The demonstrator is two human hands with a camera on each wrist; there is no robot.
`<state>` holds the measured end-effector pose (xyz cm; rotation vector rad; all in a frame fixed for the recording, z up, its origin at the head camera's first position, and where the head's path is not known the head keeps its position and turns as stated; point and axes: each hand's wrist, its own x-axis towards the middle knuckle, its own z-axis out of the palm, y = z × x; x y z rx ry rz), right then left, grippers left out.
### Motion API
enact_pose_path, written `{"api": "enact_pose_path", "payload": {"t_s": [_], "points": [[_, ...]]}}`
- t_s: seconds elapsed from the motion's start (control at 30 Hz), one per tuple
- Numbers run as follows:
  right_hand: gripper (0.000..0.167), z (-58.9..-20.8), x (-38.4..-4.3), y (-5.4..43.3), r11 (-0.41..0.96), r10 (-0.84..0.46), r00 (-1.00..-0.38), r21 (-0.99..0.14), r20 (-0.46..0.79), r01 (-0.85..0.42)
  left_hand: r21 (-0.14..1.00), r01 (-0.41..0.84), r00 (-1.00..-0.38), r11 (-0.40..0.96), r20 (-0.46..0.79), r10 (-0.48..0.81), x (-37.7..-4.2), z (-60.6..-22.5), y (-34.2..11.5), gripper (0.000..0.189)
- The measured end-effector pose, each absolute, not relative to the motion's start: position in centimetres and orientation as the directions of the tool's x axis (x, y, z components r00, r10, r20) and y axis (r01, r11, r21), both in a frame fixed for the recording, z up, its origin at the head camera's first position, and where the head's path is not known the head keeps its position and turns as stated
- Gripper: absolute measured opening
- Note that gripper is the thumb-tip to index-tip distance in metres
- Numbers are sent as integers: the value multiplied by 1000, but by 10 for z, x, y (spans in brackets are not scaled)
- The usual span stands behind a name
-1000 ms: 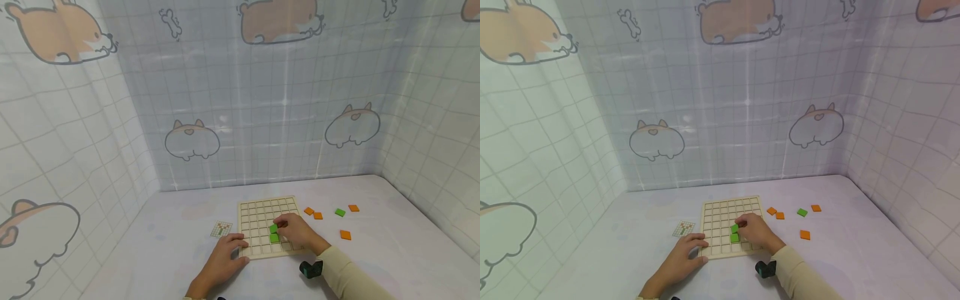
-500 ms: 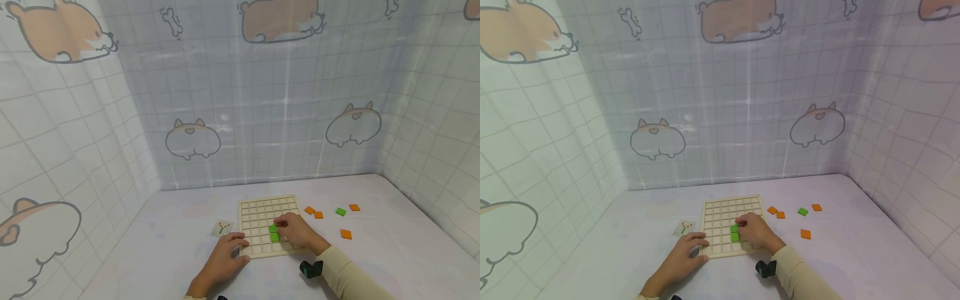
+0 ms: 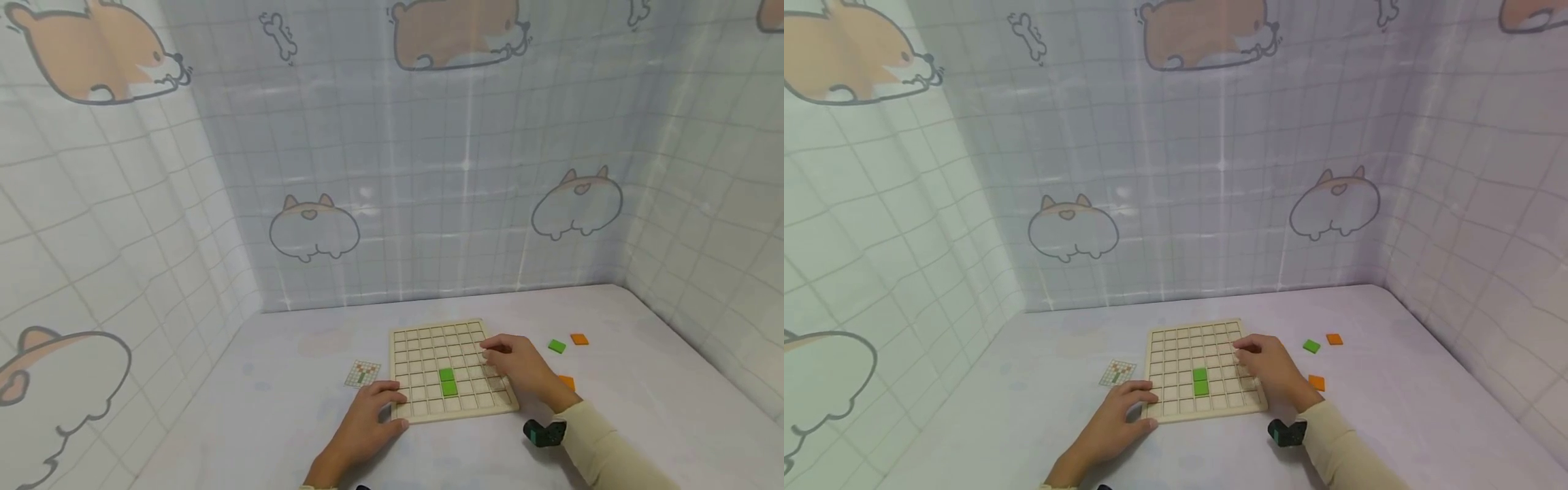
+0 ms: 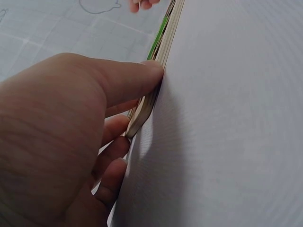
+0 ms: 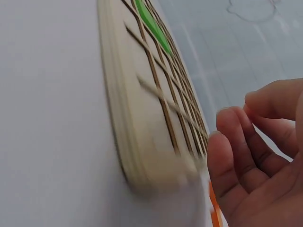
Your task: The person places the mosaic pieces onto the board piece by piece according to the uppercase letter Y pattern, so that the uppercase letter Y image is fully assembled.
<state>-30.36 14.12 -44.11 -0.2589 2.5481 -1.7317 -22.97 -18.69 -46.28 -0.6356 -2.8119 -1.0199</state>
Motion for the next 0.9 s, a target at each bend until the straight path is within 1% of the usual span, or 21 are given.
{"api": "enact_pose_path", "payload": {"t_s": [0.3, 0.43, 0.53, 0.7, 0.9], "points": [[36, -437, -309, 193, 462, 0, -997, -884, 76, -67, 592, 393, -918, 703, 210, 337, -228, -464, -189, 28], [36, -437, -307, 209, 547, 5, -995, -833, 98, -79, 600, 378, -924, 705, 197, 328, -227, -466, -190, 28], [37, -438, -307, 221, 574, -3, -993, -813, 116, -97, 596, 391, -919, 701, 211, 333, -225, -467, -190, 28], [40, -444, -306, 239, 567, 32, -991, -819, 127, -87, 573, 428, -903, 699, 244, 353, -226, -466, -190, 28], [40, -450, -306, 255, 587, 67, -991, -808, 118, -57, 578, 429, -902, 695, 235, 362, -230, -467, -189, 28]]}}
